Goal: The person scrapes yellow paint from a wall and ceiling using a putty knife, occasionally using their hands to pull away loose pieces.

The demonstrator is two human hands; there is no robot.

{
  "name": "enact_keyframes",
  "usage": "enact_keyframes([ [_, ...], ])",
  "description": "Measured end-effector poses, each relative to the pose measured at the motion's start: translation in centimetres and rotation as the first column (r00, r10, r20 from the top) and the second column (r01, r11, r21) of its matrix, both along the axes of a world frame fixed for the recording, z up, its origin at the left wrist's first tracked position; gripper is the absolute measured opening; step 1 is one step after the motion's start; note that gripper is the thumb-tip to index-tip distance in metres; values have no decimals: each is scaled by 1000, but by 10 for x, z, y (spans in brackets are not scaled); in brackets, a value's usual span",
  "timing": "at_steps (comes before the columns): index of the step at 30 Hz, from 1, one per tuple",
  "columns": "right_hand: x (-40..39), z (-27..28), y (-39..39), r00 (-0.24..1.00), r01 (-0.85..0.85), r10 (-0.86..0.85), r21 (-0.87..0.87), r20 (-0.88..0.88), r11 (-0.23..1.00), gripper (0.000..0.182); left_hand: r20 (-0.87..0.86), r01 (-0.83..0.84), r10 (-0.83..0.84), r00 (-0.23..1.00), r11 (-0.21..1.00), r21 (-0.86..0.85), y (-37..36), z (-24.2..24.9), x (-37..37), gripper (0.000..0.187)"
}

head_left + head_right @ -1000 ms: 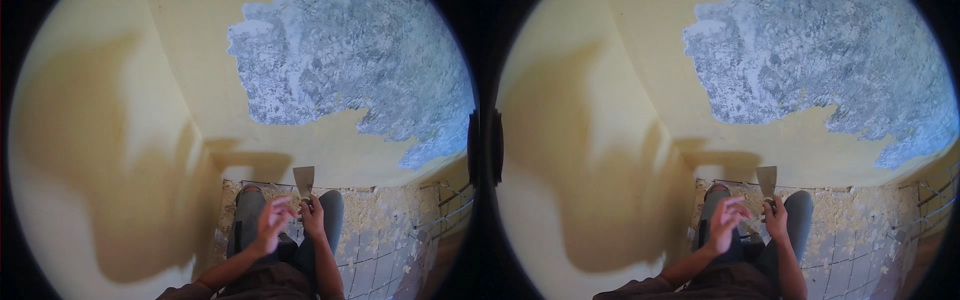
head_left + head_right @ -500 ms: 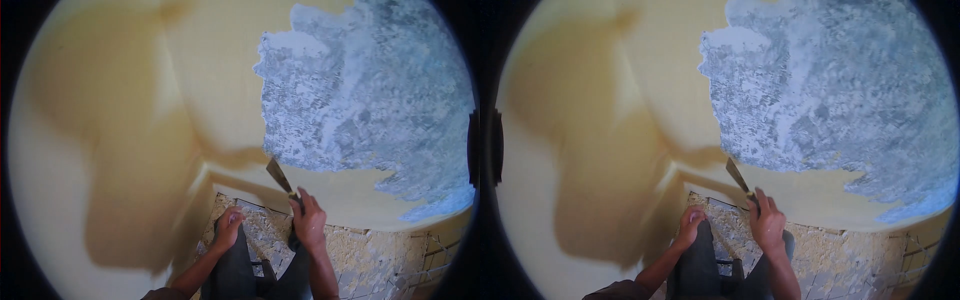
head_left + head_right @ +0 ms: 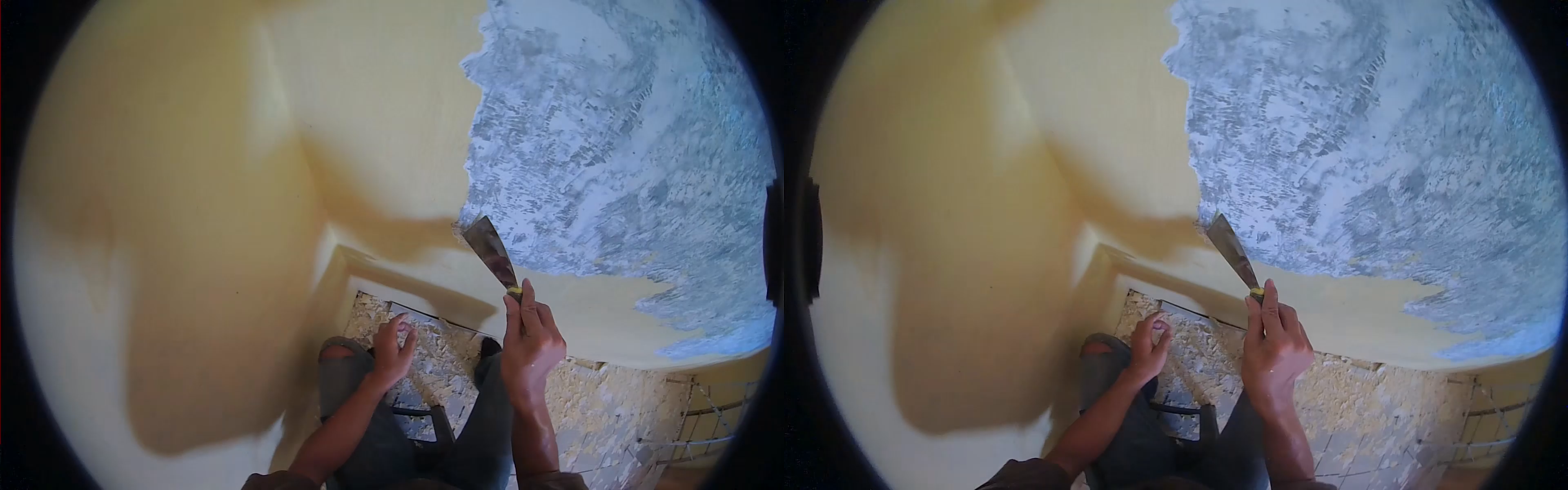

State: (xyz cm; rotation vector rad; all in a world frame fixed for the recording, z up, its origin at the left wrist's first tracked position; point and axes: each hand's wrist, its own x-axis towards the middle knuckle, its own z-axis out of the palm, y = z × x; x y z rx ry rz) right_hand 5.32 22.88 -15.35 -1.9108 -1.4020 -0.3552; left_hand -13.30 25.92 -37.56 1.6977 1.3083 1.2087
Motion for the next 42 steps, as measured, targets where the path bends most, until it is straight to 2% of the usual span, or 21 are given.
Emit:
enact_keyframes([
  [2, -4, 6, 8, 999, 0, 1, -8, 38, 1000, 28, -218, 34, -7, 976, 992, 121, 0, 6, -11, 42],
  [5, -3, 1, 6, 998, -15, 15, 0, 64, 1000, 29, -119, -47, 60, 991, 993, 107, 8, 4, -16, 45],
  [7, -4, -7, 1, 997, -31, 30, 15, 70, 999, 30, -132, -74, 89, 987, 991, 112, 6, 0, -19, 46],
  [9, -4, -10, 5, 979, 13, -23, 51, 201, 999, 30, -113, -102, 117, 987, 986, 133, 7, -8, -16, 47],
  [12, 3, -6, 8, 995, -13, 13, 1, 94, 1000, 29, -148, -83, 92, 985, 994, 66, 5, -17, -14, 49],
  [16, 7, -26, 6, 977, -50, 28, 104, 209, 993, 29, -76, -52, 63, 995, 989, 142, 19, -11, -5, 51],
  [19, 12, -35, 11, 973, 7, -31, 106, 227, 994, 31, -135, -39, 64, 989, 983, 182, 7, -11, -9, 50],
  [21, 13, -41, 4, 974, -99, 68, 136, 218, 986, 32, -173, -81, 95, 980, 993, 82, 5, -19, -12, 47],
  [22, 11, -43, 1, 959, -105, 63, 144, 276, 984, 32, -179, -77, 91, 980, 993, 85, 4, -22, -10, 47],
  [24, 9, -41, 6, 970, -60, 21, 154, 241, 986, 31, 126, -136, 140, 982, 990, -40, 12, -18, 1, 44],
  [26, 7, -40, 5, 978, -18, -13, 145, 209, 989, 31, 102, -136, 136, 985, 991, -9, 11, -7, 5, 44],
  [29, 4, -44, -5, 975, -82, 49, 145, 219, 986, 30, 68, -144, 139, 988, 987, 66, 13, 27, 7, 42],
  [31, 4, -50, -8, 985, -102, 82, 129, 151, 986, 30, 47, -160, 155, 987, 977, 138, 15, 33, -3, 40],
  [33, 9, -54, -15, 989, -117, 101, 141, 111, 983, 31, -43, -268, 271, 962, 962, 51, 13, 27, -22, 32],
  [34, 13, -55, -21, 990, -128, 117, 141, 82, 982, 31, 107, -272, 274, 956, 962, -34, 16, 9, -34, 25],
  [36, 19, -61, -40, 993, -120, 119, 145, 14, 982, 32, 202, -210, 290, 936, 916, -342, 7, -10, -64, 28],
  [37, 22, -65, -52, 992, -108, 116, 140, -50, 984, 33, 27, -219, 281, 959, 801, -557, -1, -30, -83, 34],
  [38, 25, -72, -65, 991, -106, 116, 146, -61, 984, 33, -142, -254, 223, 964, 635, -730, -12, -56, -98, 41],
  [40, 31, -93, -90, 976, -76, 75, 7, -204, 997, 30, -140, -284, 365, 920, 378, -881, -53, -117, -104, 47],
  [41, 34, -106, -99, 975, -62, 64, 14, -214, 998, 30, -23, -147, 312, 950, 377, -915, -72, -92, -101, 45],
  [42, 37, -121, -108, 952, -62, 67, 25, -299, 998, 29, 97, -5, 261, 960, 363, -932, -92, -65, -95, 43],
])
